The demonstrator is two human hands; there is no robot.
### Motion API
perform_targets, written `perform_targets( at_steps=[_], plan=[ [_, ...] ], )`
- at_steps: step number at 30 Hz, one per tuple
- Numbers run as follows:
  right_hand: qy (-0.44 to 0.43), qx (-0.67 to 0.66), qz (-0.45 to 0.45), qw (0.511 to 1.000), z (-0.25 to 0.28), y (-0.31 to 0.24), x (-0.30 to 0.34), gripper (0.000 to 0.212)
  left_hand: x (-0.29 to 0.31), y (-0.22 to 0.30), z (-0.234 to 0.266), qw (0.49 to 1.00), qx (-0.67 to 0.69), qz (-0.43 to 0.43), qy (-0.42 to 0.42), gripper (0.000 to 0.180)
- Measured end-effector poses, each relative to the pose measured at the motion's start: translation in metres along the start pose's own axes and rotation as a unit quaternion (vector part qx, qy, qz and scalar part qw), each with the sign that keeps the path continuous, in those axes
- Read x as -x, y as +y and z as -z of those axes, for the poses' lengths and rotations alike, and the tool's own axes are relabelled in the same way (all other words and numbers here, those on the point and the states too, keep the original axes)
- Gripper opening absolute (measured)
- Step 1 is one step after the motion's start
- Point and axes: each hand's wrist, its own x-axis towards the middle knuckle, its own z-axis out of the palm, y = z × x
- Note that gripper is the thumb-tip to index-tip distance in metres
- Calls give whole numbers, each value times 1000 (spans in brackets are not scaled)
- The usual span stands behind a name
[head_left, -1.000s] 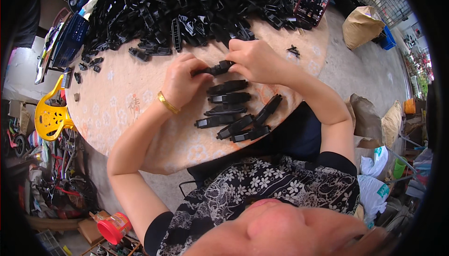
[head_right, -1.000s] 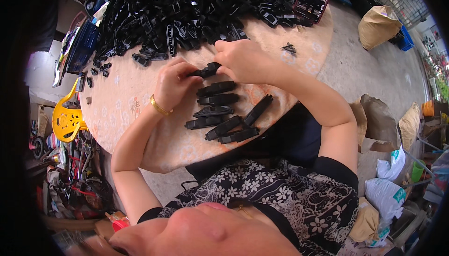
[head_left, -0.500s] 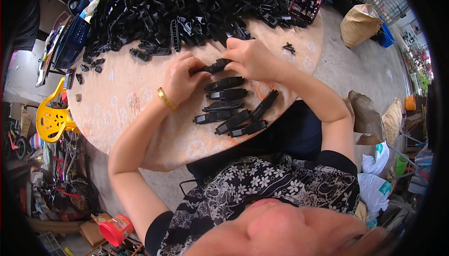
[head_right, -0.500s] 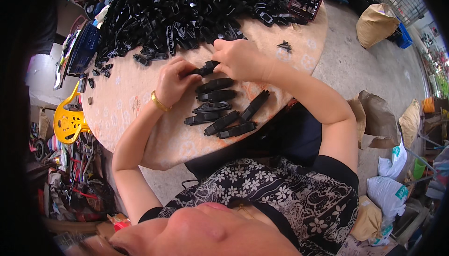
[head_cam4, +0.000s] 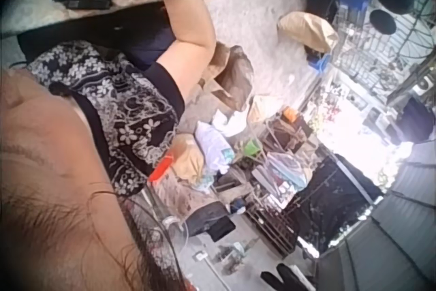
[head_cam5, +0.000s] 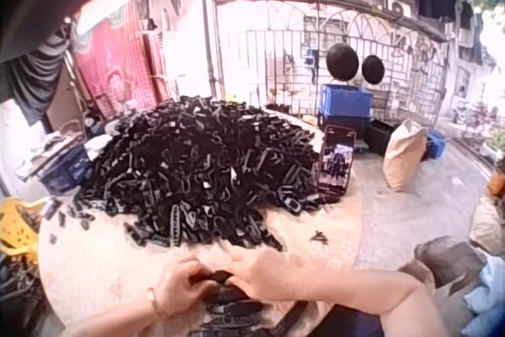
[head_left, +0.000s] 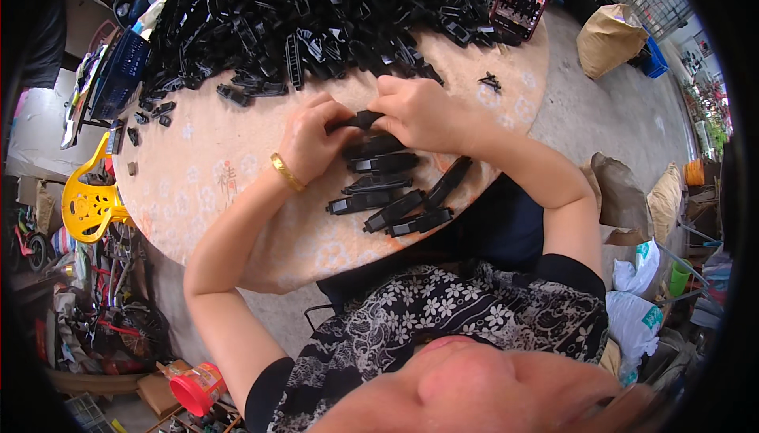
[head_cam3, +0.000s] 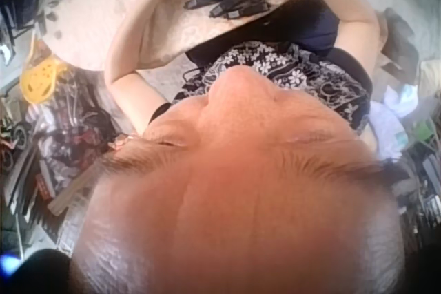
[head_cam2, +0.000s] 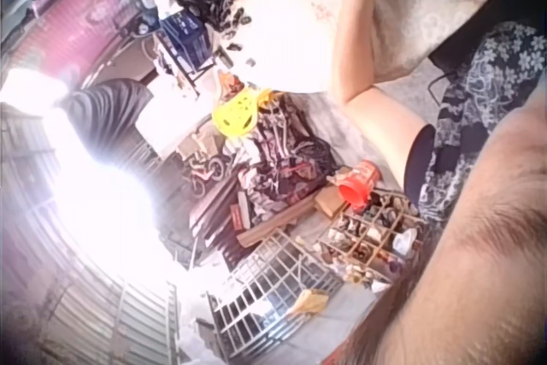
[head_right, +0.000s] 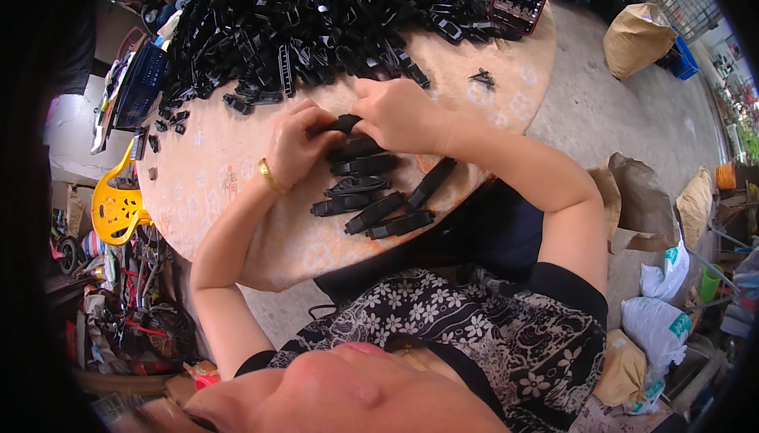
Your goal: The person assembles plastic components by hand, snapping smaller black plastic pieces into larger bases and stacking the assembled units on the table.
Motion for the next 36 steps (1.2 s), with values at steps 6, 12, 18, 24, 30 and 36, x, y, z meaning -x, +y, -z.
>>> perform_targets(
  at_steps=[6, 12, 18, 24, 30, 36],
  plan=[
    [28, 204, 56, 977, 11, -10, -9, 18, -3, 6, 0, 999, -37, 10, 2, 16],
    [2, 8, 75, 997, 9, 15, -14, 19, -4, 5, -1, 1000, -22, 2, -5, 16],
    [5, 19, 120, 993, 2, 14, -16, 20, -2, 3, -3, 1000, -13, -1, 5, 16],
    [5, -63, 54, 997, 3, 16, -9, 20, -1, 3, -1, 1000, -26, -14, 6, 16],
    [-41, -188, -56, 980, 5, 13, -12, 26, -3, -1, -2, 998, -41, -48, 17, 18],
    [-25, -171, -39, 984, 3, 13, -13, 25, -2, 1, -1, 998, -33, -45, 8, 18]
  ],
)
